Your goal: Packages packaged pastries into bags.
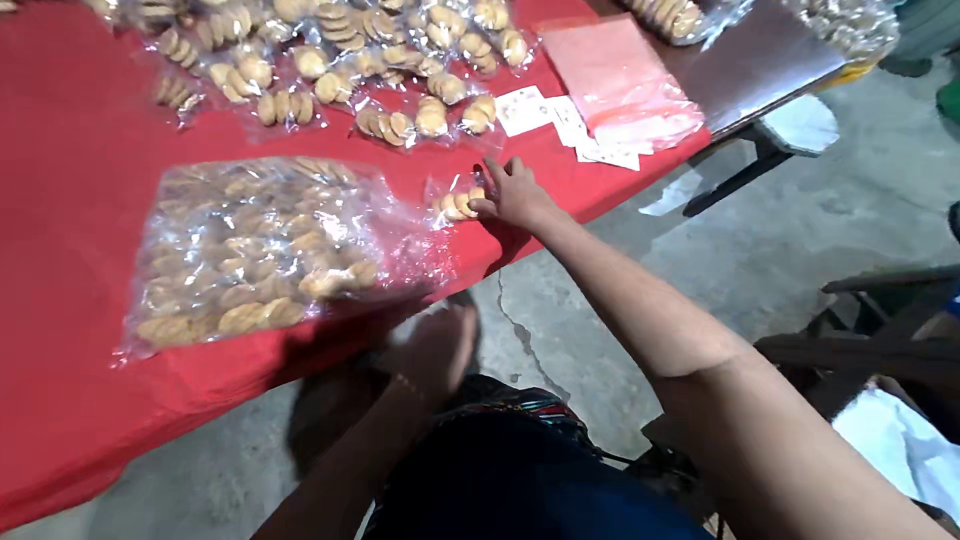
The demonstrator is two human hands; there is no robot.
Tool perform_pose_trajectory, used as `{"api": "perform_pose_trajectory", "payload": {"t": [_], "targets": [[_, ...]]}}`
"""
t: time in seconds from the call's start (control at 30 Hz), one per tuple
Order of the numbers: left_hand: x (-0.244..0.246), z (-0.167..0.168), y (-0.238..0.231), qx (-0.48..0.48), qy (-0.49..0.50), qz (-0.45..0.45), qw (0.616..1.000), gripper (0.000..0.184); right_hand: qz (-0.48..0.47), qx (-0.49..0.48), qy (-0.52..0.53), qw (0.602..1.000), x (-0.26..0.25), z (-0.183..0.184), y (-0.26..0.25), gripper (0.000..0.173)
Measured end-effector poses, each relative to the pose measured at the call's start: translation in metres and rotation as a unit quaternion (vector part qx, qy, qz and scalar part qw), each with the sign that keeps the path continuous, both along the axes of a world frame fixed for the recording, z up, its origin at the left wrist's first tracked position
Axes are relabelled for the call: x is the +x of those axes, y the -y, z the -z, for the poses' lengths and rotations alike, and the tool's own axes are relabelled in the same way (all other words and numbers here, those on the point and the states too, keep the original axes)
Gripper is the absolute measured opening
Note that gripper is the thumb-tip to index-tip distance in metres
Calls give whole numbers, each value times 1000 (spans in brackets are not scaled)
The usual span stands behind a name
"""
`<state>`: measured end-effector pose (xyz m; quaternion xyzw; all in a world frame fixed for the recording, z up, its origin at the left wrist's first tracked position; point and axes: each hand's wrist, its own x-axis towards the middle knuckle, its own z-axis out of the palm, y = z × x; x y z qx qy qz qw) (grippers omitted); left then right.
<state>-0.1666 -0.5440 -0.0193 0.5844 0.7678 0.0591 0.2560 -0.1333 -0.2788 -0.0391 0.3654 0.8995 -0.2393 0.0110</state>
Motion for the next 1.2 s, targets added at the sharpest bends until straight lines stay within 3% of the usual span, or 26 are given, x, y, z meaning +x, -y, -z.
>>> {"api": "perform_pose_trajectory", "payload": {"t": [0.1, 0.17, 0.33, 0.5, 0.6, 0.73, 0.87, 0.97, 1.03, 1.1, 1.2], "targets": [[23, 43, 36, 270, 0, 35, 962, 22, -4, -45, -6, 999, -10, 13, -4, 73], [23, 47, 49, 326, 13, -21, 945, 22, -35, -66, -25, 997, -4, 12, -6, 69], [10, 15, 46, 337, 12, -158, 928, 38, -162, -154, -172, 959, 25, -17, 12, 42], [-5, -2, 19, 303, 32, -212, 929, 47, -302, -225, -138, 916, 5, -26, 35, 32], [-13, 0, 6, 300, 41, -239, 923, 40, -321, -208, -155, 911, -16, -17, 58, 28], [-23, 10, 8, 397, -75, -286, 869, 29, -344, -219, -167, 898, -34, -15, 89, 25], [-31, 14, 15, 376, -105, -267, 881, 19, -353, -207, -160, 898, -35, 2, 96, 22], [-31, 20, 11, 423, -98, -234, 870, 12, -370, -170, -189, 893, -41, 9, 109, 25], [-27, 17, 13, 425, -110, -249, 863, 18, -356, -174, -178, 901, -46, 2, 122, 27], [-26, 12, 20, 370, -94, -269, 884, 32, -337, -196, -177, 904, -50, -2, 132, 25], [-34, 23, 24, 385, -98, -258, 881, 19, -353, -194, -186, 896, -59, 5, 134, 23]]}}
